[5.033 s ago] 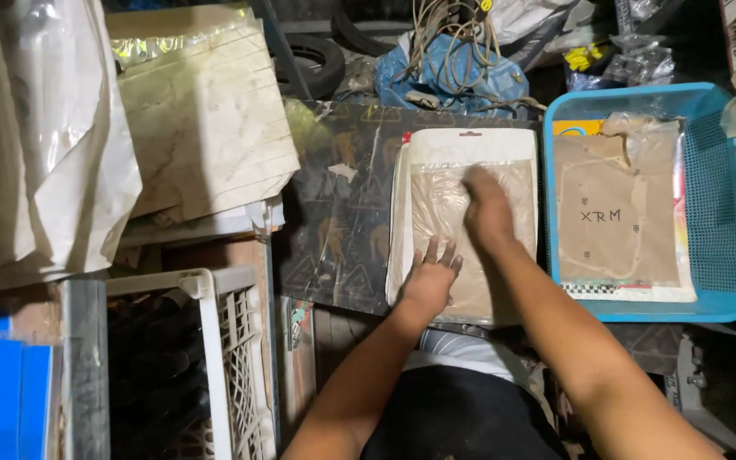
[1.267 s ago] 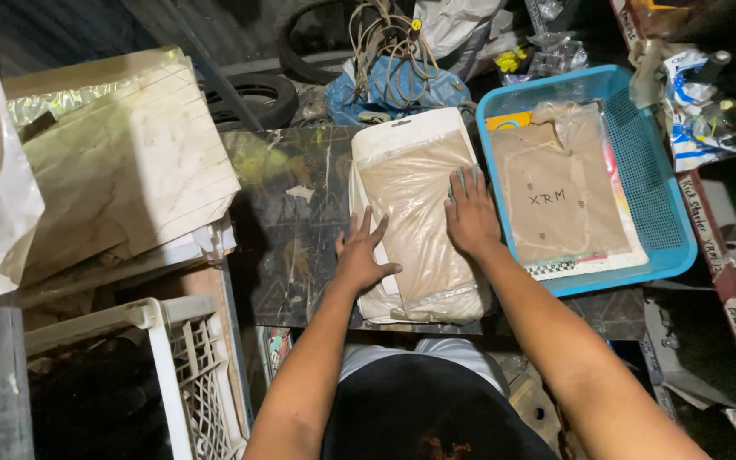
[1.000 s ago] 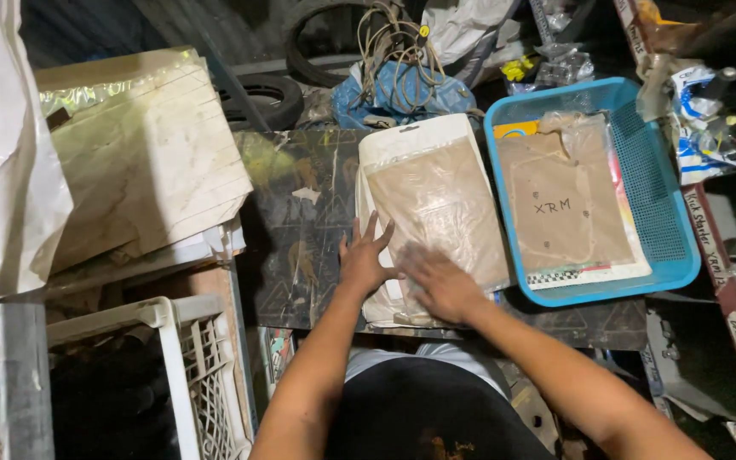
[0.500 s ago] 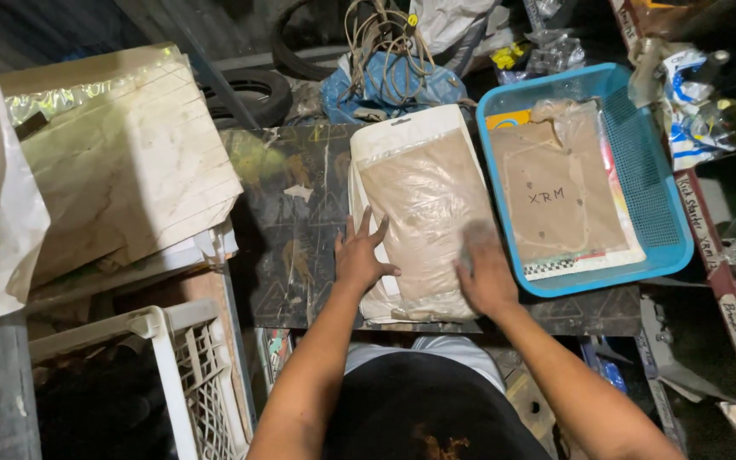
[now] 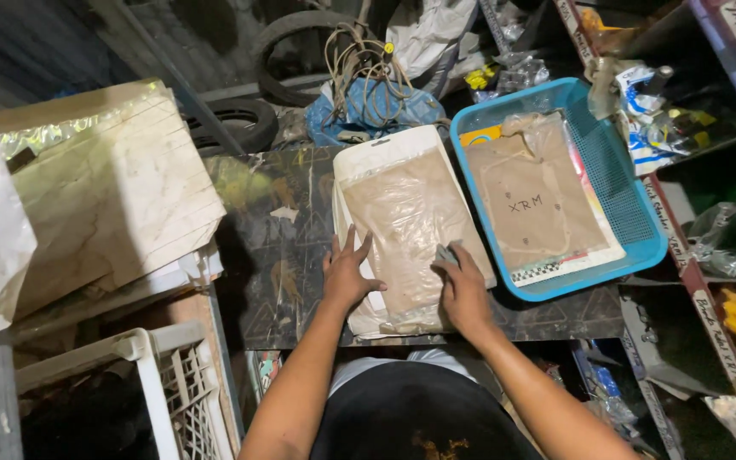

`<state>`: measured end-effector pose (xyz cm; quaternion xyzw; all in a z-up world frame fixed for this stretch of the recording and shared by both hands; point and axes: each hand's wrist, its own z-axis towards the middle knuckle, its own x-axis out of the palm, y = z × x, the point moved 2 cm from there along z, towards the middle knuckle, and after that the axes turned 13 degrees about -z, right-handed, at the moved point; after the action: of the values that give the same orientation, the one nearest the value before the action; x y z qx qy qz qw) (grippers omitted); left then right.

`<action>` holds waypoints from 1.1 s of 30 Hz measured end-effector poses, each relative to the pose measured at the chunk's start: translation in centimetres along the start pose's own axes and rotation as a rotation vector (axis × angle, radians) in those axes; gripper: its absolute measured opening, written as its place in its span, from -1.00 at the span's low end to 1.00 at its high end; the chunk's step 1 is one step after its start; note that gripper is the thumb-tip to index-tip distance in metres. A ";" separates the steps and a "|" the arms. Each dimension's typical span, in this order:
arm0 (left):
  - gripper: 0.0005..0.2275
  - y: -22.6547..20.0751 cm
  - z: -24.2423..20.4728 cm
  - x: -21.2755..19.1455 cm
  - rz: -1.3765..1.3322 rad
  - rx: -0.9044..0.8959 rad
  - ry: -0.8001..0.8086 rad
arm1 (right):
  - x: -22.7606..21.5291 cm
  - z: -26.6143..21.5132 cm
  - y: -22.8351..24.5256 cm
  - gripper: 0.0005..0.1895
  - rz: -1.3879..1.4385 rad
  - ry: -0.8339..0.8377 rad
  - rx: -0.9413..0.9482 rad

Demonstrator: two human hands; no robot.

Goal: The person wipes the surface of several packaged items, including a colorful 'Anti-Stick' package and a brown paper-wrapped item, using a grey cloth. They then place the cleaned items into a blue plastic basket.

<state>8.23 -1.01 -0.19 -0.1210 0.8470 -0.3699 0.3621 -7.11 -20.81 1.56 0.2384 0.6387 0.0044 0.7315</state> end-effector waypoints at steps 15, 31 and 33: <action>-0.40 -1.6 -0.5 2.1 -0.662 0.161 -0.623 | 4.4 -2.5 -1.9 -0.48 -0.047 -0.050 0.304; -0.26 6.9 5.3 5.7 -0.550 -0.415 -0.561 | 2.5 -1.8 0.4 -0.59 0.129 -0.033 0.019; -0.40 5.2 3.9 5.0 -0.492 -0.392 -0.664 | 2.5 -1.9 0.4 -0.53 0.034 0.038 -0.025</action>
<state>7.72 -1.83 -8.31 -0.4969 0.6851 -0.2187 0.4857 -8.37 -19.04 -0.72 0.2399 0.6484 0.0294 0.7219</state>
